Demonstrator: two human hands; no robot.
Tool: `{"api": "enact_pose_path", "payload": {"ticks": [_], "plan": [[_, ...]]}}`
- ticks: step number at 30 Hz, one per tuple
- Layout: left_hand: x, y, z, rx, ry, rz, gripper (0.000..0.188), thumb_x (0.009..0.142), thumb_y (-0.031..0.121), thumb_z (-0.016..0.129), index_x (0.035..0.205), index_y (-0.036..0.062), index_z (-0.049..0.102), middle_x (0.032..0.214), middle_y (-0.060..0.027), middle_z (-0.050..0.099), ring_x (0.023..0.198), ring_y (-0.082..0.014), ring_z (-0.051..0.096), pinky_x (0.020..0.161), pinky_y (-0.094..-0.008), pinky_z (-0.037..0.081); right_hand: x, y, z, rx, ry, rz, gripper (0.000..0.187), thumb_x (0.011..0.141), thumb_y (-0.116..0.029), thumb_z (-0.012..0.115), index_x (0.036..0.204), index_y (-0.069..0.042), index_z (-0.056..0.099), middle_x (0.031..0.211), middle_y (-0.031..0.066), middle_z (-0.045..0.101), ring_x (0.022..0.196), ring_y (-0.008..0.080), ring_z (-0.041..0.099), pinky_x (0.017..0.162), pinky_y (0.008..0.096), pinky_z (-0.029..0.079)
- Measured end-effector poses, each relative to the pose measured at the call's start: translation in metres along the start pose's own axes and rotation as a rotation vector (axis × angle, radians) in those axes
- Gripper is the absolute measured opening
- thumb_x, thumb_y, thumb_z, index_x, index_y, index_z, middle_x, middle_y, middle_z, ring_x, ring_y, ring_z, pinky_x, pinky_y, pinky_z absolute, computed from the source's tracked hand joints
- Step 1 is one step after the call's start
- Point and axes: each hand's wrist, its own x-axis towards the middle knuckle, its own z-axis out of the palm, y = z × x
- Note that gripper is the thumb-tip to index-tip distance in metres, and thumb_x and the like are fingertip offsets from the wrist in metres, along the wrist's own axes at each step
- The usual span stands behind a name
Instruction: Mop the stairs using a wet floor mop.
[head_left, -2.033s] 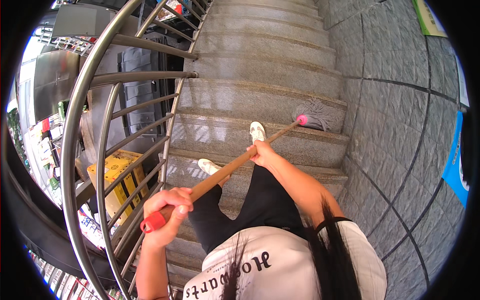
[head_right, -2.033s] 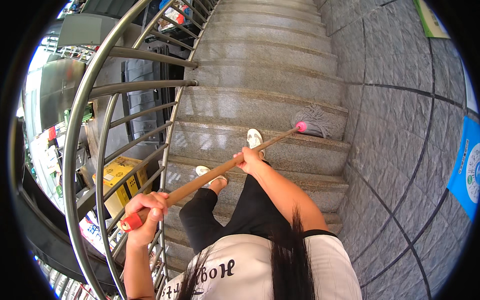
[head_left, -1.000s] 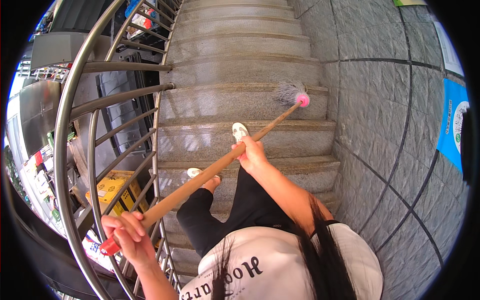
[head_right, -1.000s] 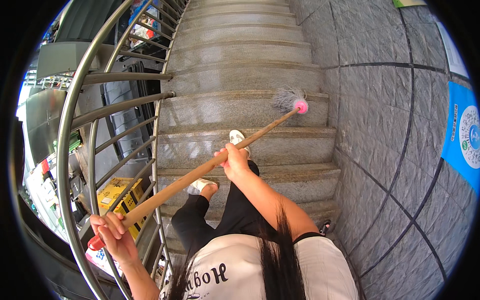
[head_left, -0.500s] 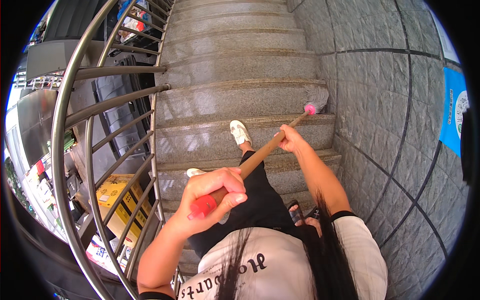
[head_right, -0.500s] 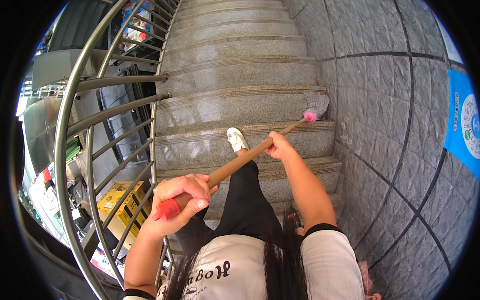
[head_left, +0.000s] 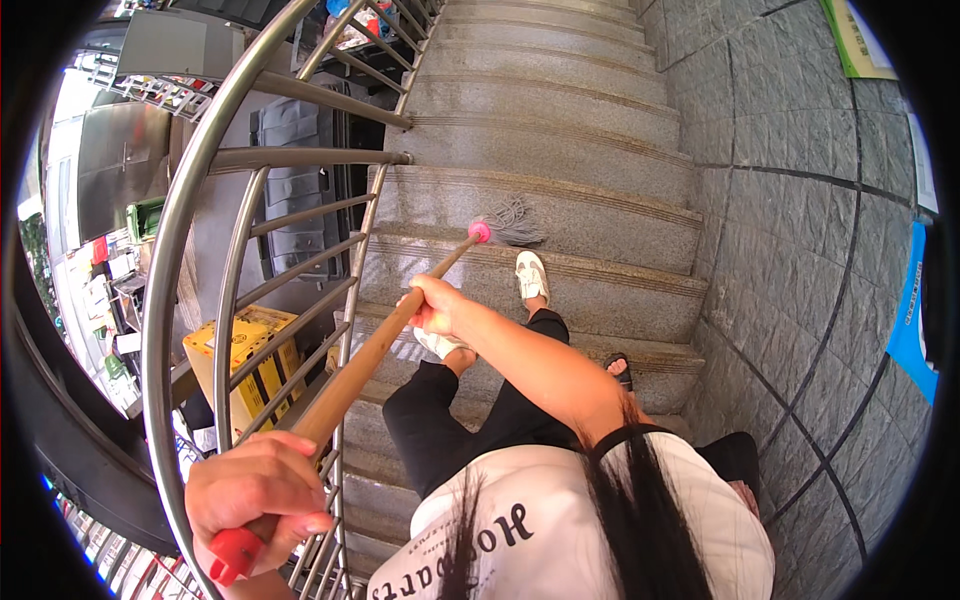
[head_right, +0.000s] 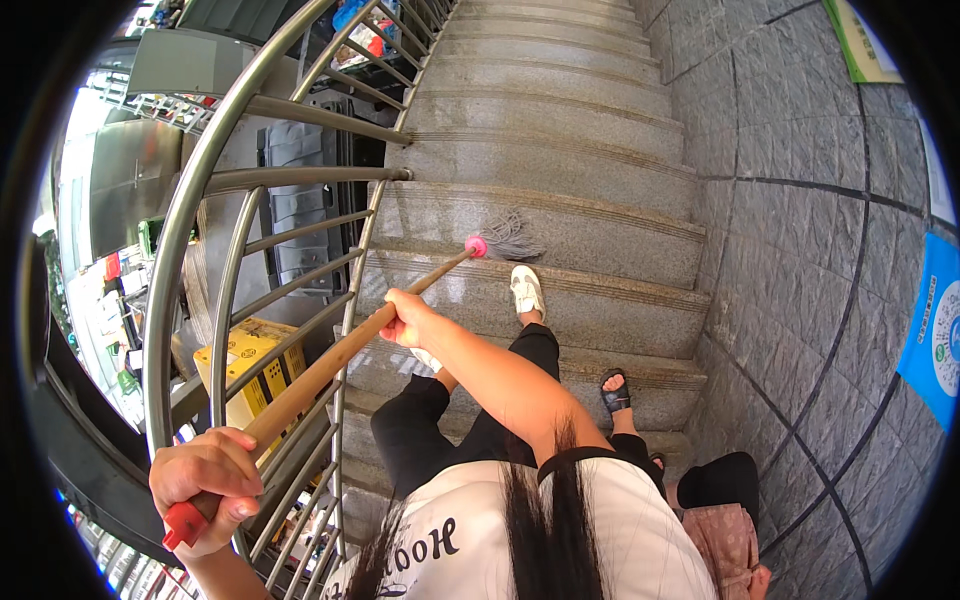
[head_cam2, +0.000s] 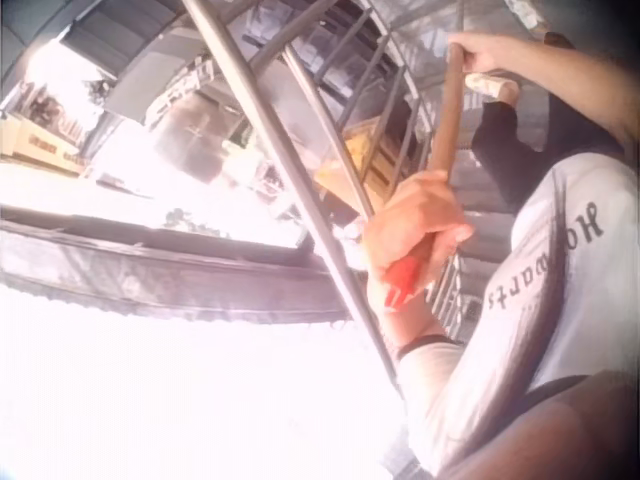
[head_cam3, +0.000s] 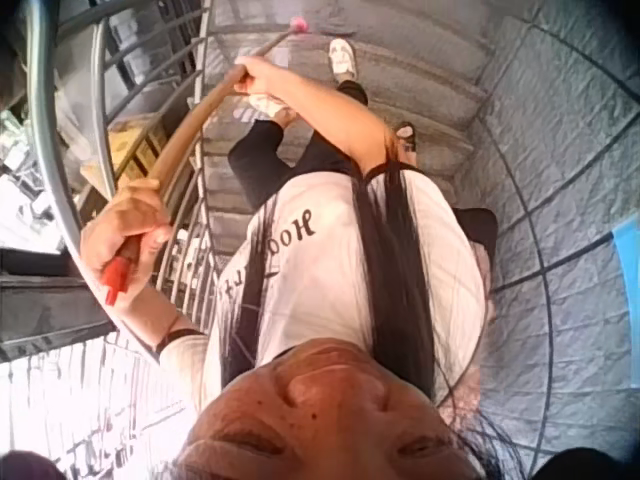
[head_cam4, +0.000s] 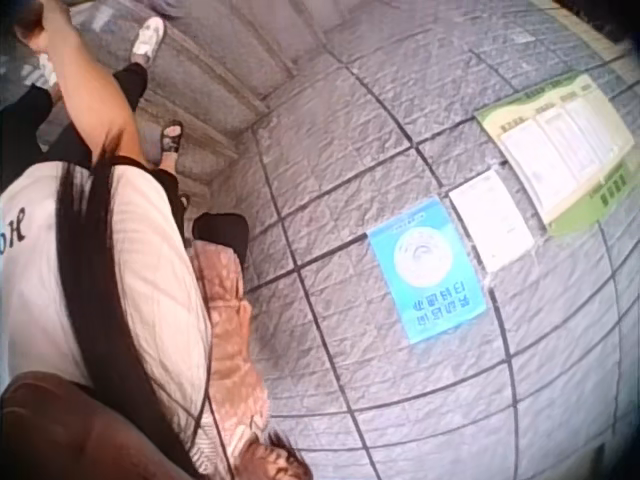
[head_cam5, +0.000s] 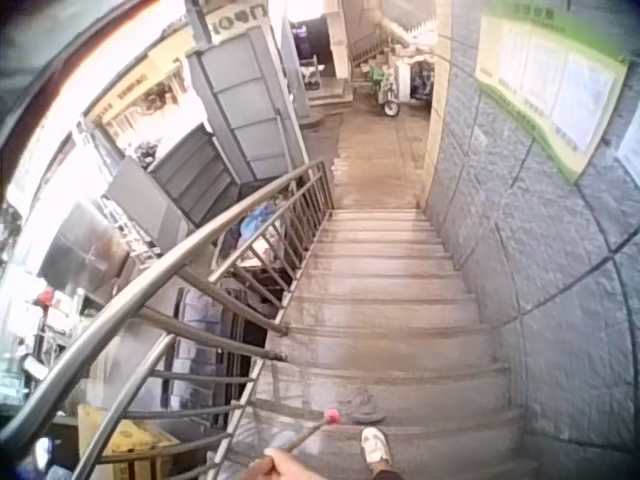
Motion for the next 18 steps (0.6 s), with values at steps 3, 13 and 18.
{"api": "enact_pose_path", "payload": {"ticks": [3, 13, 18], "plan": [[-0.008, 0.008, 0.006, 0.189, 0.011, -0.001, 0.014, 0.061, 0.004, 0.067, 0.06, 0.0039, 0.052, 0.054, -0.0032, 0.052, 0.051, -0.0165, 0.054, 0.066, -0.0321, 0.044, 0.034, 0.023, 0.039, 0.008, -0.01, 0.064, 0.012, 0.075, -0.017, 0.047, 0.074, -0.005, 0.044, 0.061, 0.0066, 0.049, 0.057, 0.0193, 0.052, 0.047, 0.031, 0.046], [-0.068, 0.015, 0.001, -0.004, 0.111, 0.365, 0.014, 0.068, 0.009, 0.061, 0.068, -0.0007, 0.051, 0.051, -0.0073, 0.048, 0.046, -0.0201, 0.048, 0.051, -0.0345, 0.042, 0.001, 0.059, 0.078, 0.106, -0.287, 0.008, 0.013, 0.077, -0.017, 0.051, 0.076, -0.007, 0.043, 0.064, 0.0055, 0.05, 0.06, 0.0181, 0.052, 0.061, 0.0314, 0.048], [-0.12, 0.018, -0.007, -0.181, 0.423, 0.555, 0.024, 0.074, 0.021, 0.061, 0.069, 0.0027, 0.045, 0.043, -0.0034, 0.041, 0.034, -0.0162, 0.04, 0.038, -0.0289, 0.039, -0.041, 0.074, 0.086, -0.051, -0.369, 0.079, 0.02, 0.079, -0.025, 0.052, 0.069, -0.008, 0.048, 0.069, 0.0071, 0.055, 0.069, 0.0216, 0.056, 0.062, 0.0323, 0.048]]}}
